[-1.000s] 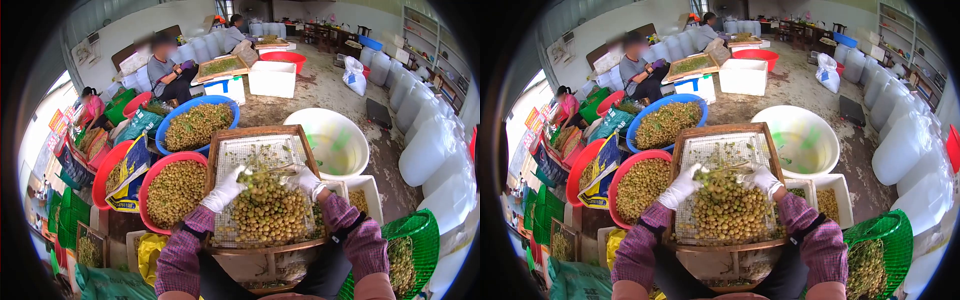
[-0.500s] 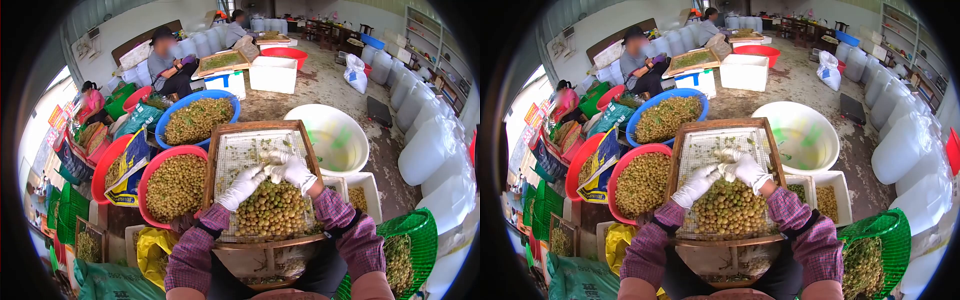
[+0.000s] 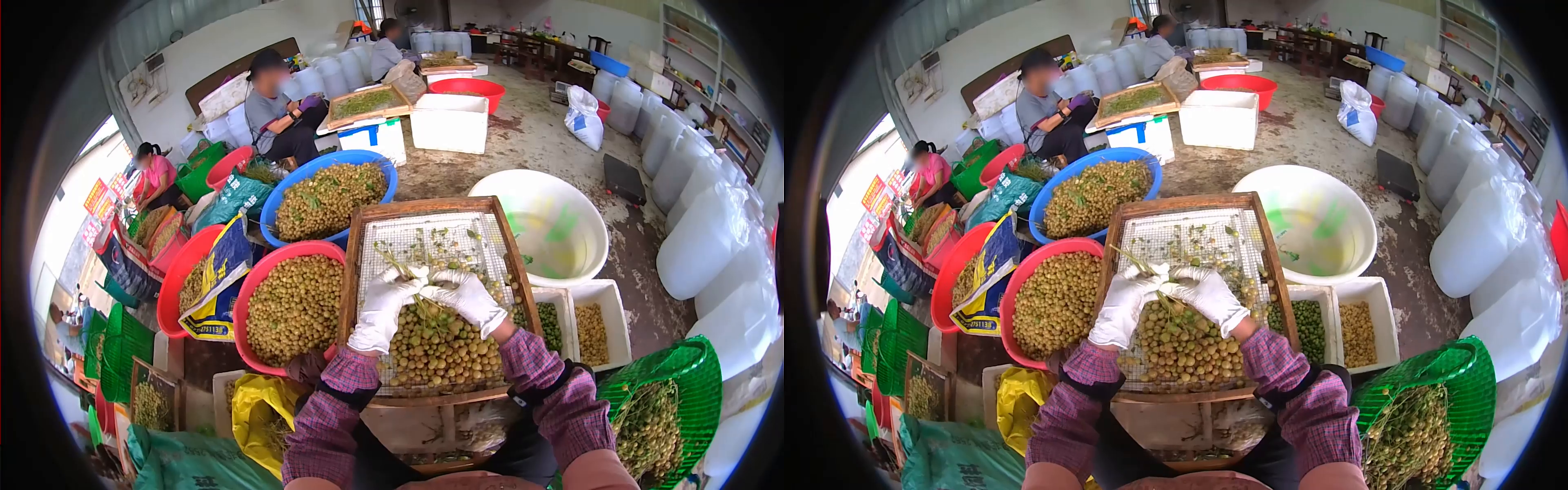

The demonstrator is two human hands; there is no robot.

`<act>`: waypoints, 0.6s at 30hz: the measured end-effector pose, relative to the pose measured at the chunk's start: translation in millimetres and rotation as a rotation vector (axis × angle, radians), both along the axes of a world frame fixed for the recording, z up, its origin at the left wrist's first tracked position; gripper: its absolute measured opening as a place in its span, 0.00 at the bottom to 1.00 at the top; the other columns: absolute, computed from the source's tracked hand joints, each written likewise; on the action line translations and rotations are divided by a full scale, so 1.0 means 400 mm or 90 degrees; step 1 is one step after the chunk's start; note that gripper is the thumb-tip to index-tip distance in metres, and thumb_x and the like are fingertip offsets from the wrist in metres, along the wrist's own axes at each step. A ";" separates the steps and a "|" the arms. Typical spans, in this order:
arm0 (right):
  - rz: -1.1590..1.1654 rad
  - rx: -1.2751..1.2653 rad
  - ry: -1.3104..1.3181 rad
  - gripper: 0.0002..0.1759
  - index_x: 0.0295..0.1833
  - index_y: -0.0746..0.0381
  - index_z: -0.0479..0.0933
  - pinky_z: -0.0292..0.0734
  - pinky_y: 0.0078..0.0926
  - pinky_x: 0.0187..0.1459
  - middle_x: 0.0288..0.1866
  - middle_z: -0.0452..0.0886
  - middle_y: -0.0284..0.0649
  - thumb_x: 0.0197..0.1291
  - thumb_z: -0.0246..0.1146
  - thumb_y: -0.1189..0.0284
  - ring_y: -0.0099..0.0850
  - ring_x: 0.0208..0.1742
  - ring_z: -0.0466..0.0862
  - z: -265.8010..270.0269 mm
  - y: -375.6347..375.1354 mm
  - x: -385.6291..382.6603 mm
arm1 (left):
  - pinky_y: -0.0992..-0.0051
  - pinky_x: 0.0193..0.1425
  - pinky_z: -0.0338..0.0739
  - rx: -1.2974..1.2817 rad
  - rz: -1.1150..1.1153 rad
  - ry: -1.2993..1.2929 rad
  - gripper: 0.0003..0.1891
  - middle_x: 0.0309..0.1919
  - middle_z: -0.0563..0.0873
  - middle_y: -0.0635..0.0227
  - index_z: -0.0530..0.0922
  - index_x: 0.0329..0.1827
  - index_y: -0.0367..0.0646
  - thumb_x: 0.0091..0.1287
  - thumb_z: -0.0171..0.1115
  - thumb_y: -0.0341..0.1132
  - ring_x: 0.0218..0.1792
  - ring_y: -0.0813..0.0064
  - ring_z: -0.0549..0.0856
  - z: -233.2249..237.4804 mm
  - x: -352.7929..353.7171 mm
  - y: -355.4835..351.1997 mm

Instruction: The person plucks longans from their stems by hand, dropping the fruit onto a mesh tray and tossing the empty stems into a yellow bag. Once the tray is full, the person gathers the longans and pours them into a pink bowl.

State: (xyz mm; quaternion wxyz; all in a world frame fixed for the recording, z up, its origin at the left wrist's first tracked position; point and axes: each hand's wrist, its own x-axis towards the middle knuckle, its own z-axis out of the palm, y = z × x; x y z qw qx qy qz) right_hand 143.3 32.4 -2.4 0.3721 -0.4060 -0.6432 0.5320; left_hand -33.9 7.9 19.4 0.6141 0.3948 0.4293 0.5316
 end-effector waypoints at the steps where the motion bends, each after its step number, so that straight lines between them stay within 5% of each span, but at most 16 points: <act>1: -0.032 0.088 0.037 0.13 0.44 0.65 0.82 0.76 0.22 0.42 0.35 0.85 0.37 0.54 0.70 0.71 0.20 0.36 0.80 0.006 -0.013 -0.009 | 0.73 0.45 0.82 -0.011 0.003 -0.005 0.13 0.43 0.85 0.62 0.79 0.51 0.36 0.62 0.63 0.25 0.41 0.72 0.85 -0.011 0.000 -0.004; 8: -0.044 0.123 -0.053 0.09 0.42 0.67 0.81 0.76 0.22 0.37 0.33 0.85 0.38 0.55 0.68 0.75 0.19 0.33 0.79 -0.034 -0.020 -0.008 | 0.75 0.43 0.82 -0.023 0.050 -0.015 0.11 0.40 0.86 0.62 0.80 0.46 0.35 0.61 0.64 0.24 0.39 0.73 0.86 -0.078 0.014 -0.022; 12: 0.019 -0.193 0.078 0.09 0.41 0.66 0.81 0.74 0.21 0.35 0.30 0.82 0.34 0.55 0.68 0.75 0.20 0.30 0.77 -0.018 -0.016 -0.003 | 0.75 0.46 0.81 -0.012 0.046 0.002 0.12 0.43 0.86 0.61 0.79 0.48 0.32 0.62 0.63 0.24 0.40 0.73 0.86 -0.090 0.003 -0.033; 18: 0.035 -0.021 -0.009 0.10 0.41 0.64 0.81 0.72 0.18 0.34 0.31 0.81 0.33 0.54 0.70 0.74 0.18 0.31 0.76 -0.048 -0.019 -0.014 | 0.71 0.57 0.76 0.071 0.085 -0.144 0.15 0.48 0.83 0.55 0.74 0.56 0.33 0.68 0.57 0.27 0.49 0.69 0.82 -0.145 0.005 -0.011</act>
